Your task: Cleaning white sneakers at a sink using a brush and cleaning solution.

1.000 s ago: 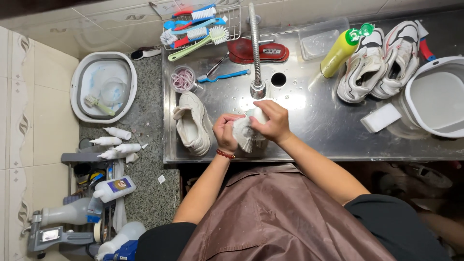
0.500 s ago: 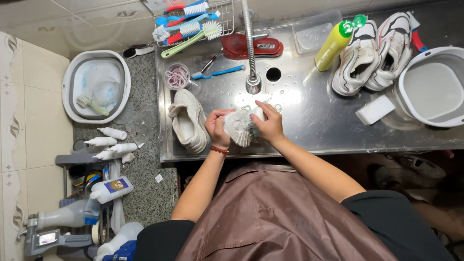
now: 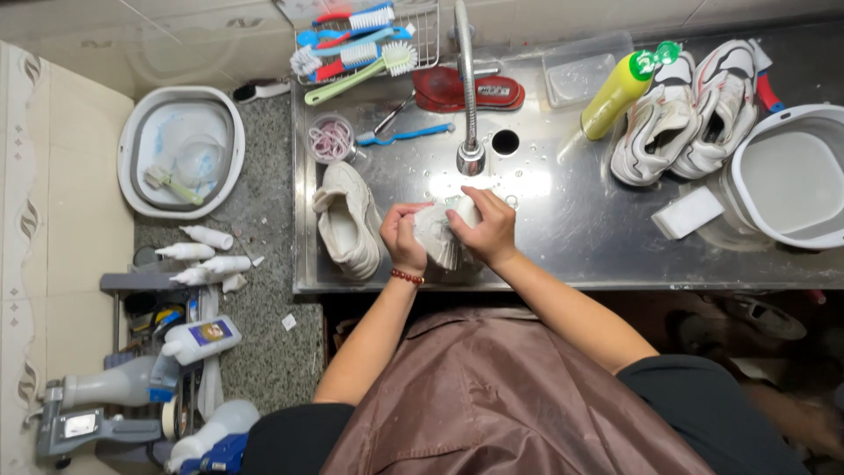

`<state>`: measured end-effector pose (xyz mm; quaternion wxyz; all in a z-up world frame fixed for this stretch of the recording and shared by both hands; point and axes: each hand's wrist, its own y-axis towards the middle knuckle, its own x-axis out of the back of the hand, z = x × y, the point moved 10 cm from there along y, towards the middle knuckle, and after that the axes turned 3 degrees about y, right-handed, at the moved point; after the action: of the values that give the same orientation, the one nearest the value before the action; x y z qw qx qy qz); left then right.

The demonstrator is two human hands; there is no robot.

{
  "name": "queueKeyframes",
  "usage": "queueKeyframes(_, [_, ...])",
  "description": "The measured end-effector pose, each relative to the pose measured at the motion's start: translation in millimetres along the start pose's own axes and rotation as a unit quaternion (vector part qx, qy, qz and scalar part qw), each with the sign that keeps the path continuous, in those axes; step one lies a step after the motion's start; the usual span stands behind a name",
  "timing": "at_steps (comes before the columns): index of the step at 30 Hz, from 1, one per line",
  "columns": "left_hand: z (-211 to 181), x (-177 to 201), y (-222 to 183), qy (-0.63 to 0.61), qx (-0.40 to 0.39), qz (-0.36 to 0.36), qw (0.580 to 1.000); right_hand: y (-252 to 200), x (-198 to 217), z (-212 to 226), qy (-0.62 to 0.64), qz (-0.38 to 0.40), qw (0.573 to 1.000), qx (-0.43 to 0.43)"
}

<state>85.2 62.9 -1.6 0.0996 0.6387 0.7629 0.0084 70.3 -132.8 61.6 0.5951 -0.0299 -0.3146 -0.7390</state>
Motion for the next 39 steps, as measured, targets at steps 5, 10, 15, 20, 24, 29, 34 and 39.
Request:
queueKeyframes(5, [20.9,13.4,-4.1,-0.023,0.023,-0.024,0.999,-18.0,-1.8,12.4,0.046,0.028,0.992,0.114])
queueKeyframes(10, [19.6,12.3,-5.1,-0.018,0.037,-0.038,0.998,-3.2,-5.3,35.7,0.045,0.052,0.990,0.123])
queueKeyframes(15, [24.9,12.7,0.3,-0.024,0.025,-0.040,0.999,-12.7,-5.6,33.1,0.070,0.096,0.976,0.184])
queueKeyframes(20, [7.7,0.3,-1.7,-0.019,0.035,-0.048,0.998,2.8,-8.8,12.9,0.065,0.069,0.995,0.044])
queueKeyframes(24, [7.9,-0.4,6.9,0.009,0.030,-0.066,0.997,-15.3,-9.3,0.6,0.024,0.058,0.998,0.010])
queueKeyframes(29, [5.4,-15.0,1.1,-0.006,0.033,-0.063,0.997,-4.6,-4.7,2.2,0.019,0.109,0.994,-0.019])
queueKeyframes(34, [2.9,-28.7,3.3,0.024,0.017,-0.071,0.997,-2.7,18.8,29.6,-0.015,0.115,0.992,0.049])
queueKeyframes(39, [5.8,-33.4,2.2,0.015,0.032,-0.072,0.997,9.6,27.3,53.8,-0.050,0.061,0.990,0.117])
